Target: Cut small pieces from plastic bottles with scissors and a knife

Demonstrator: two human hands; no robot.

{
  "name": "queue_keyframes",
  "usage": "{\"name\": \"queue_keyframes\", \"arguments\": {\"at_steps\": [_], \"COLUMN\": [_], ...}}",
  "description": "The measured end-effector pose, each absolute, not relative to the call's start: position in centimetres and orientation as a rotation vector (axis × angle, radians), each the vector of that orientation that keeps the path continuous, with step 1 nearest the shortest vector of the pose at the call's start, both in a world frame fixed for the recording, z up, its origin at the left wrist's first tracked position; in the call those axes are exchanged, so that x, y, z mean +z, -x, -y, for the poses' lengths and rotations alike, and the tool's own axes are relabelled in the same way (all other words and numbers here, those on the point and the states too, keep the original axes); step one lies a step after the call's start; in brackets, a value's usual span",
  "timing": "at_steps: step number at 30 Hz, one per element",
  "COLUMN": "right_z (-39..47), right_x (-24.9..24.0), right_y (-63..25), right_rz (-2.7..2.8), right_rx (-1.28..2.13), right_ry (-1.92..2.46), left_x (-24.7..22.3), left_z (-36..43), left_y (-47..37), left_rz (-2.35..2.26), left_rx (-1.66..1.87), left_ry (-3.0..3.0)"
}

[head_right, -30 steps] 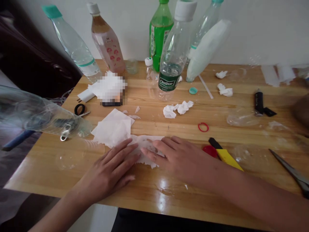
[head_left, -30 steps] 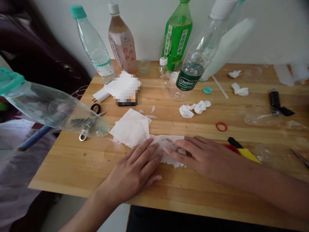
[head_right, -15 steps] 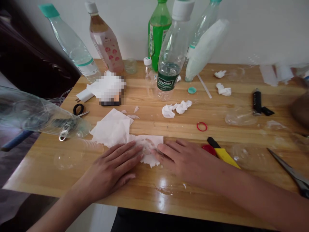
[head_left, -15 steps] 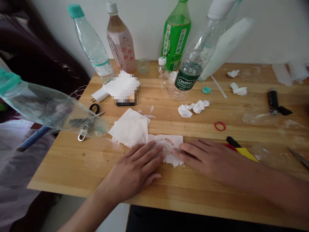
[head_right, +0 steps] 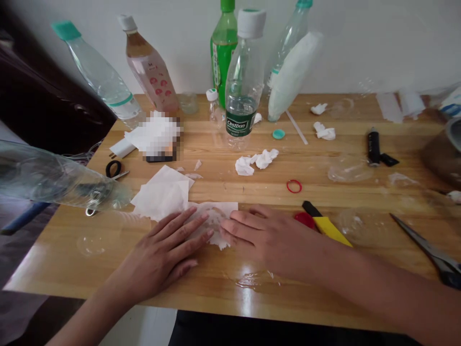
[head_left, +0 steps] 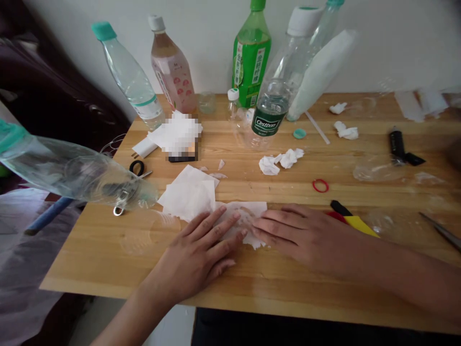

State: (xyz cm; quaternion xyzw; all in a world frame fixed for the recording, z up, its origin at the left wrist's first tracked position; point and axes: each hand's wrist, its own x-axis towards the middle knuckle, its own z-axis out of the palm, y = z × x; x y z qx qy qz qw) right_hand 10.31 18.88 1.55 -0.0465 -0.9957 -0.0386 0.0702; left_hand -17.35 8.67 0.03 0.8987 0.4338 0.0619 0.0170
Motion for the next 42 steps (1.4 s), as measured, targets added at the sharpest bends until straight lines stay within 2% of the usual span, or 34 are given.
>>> {"name": "queue_keyframes", "arguments": {"at_steps": [6, 23, 42], "right_z": [-19.1, -20.1, -20.6], "right_x": [2.2, 1.8, 1.8], "right_y": [-9.3, -7.9, -5.8], "right_rz": [2.958, 2.959, 3.013], "right_rx": [-0.104, -0.033, 0.069], "right_ry": [0.168, 0.107, 0.090], "left_x": [0.0, 0.5, 0.4], "left_z": [-8.7, -8.4, -8.5], "left_y": [17.5, 17.7, 17.6], "left_rz": [-1.358, -1.329, -1.366], "left_rx": [0.192, 0.482, 0.513], "left_ry": [-2.799, -2.765, -2.728]}}
